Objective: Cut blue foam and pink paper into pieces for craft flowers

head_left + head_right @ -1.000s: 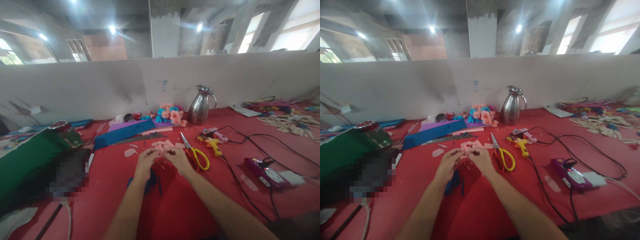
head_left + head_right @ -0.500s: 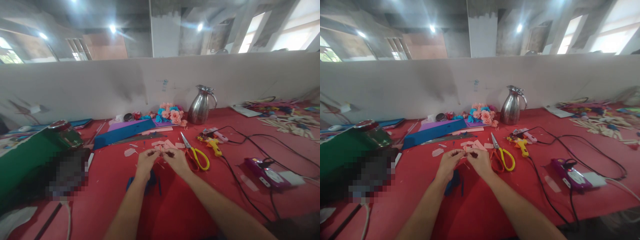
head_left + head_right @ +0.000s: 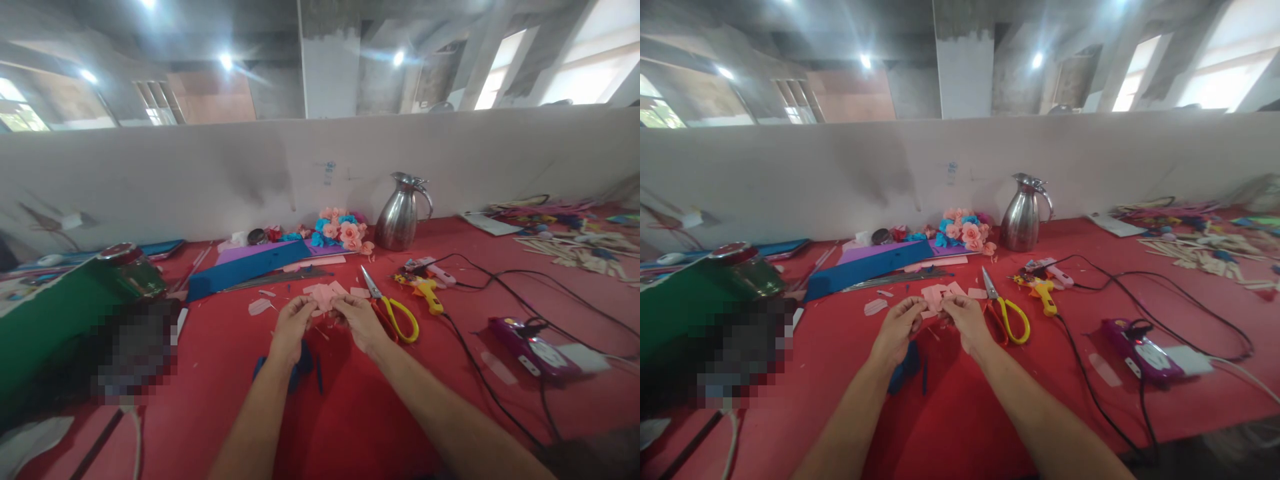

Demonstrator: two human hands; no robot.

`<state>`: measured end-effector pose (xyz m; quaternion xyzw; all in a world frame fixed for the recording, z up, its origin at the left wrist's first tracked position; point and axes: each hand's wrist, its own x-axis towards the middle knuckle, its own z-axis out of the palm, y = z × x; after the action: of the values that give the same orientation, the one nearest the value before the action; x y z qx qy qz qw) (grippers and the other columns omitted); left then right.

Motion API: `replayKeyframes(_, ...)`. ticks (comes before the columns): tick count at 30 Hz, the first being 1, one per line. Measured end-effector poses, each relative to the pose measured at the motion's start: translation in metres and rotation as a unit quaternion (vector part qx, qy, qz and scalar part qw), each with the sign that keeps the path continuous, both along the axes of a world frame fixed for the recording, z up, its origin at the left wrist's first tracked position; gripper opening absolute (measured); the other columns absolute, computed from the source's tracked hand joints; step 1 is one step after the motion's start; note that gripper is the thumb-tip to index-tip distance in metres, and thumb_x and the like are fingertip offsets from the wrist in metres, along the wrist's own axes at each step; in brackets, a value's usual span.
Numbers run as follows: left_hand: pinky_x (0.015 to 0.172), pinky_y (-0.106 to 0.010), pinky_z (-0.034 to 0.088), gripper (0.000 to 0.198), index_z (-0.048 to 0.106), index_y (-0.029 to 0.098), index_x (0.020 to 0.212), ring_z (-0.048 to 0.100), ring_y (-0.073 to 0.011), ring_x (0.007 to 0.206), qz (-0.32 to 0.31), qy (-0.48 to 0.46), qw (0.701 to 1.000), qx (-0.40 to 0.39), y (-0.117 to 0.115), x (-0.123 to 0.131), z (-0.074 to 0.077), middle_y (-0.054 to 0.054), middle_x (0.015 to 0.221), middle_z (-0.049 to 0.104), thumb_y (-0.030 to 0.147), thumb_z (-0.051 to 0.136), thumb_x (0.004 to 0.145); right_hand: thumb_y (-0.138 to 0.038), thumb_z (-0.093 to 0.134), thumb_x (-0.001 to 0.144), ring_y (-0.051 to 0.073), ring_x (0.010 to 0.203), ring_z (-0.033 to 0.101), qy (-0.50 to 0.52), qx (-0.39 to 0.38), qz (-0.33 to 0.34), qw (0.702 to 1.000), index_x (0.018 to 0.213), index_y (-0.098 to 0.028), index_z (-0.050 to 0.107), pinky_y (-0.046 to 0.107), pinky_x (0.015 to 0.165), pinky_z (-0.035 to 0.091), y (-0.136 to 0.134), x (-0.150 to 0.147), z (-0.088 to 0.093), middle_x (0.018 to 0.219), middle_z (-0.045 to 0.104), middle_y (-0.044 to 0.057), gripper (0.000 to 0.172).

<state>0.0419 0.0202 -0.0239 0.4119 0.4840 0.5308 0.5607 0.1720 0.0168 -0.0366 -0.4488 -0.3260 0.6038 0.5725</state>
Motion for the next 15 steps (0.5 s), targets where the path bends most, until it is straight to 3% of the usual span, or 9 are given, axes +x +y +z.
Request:
replayKeyframes(9,0.04,-0.02,0.017,0.026,0.063,0.014,0.068,0.028,-0.0015,0.037,-0.004,0.019,1.0,-0.022,-0.0036,0.0026,0.0062,0.006,0.053,0.054,0.035,0.075,0.056,-0.031,0.062,0.064,0.012,0.048,0.053,-0.086,0.058,0.004,0.995,0.065,-0.016,0.063,0.024,0.051,0.043,0.0007,-0.0007,-0.0062,0.053,0.061,-0.001,0.014)
replayKeyframes(12,0.041,-0.019,0.02,0.031,0.065,0.015,0.074,0.032,-0.0021,0.039,-0.006,0.02,1.0,-0.013,-0.0051,0.0052,0.0064,0.004,0.061,0.059,0.036,0.077,0.054,-0.029,0.058,0.07,0.014,0.055,0.056,-0.205,0.128,-0.013,0.97,0.068,-0.017,0.067,0.025,0.056,0.045,-0.0014,0.0004,-0.0078,0.059,0.064,0.0,0.015)
replayKeyframes(15,0.042,-0.02,0.021,0.027,0.064,0.014,0.065,0.032,-0.0035,0.041,-0.001,0.034,0.999,0.002,-0.0064,0.0068,0.0057,0.005,0.052,0.053,0.034,0.077,0.053,-0.027,0.056,0.072,0.015,0.062,0.059,-0.299,0.168,-0.026,0.939,0.073,-0.018,0.07,0.025,0.061,0.046,-0.0056,0.001,-0.0055,0.068,0.068,0.001,0.016)
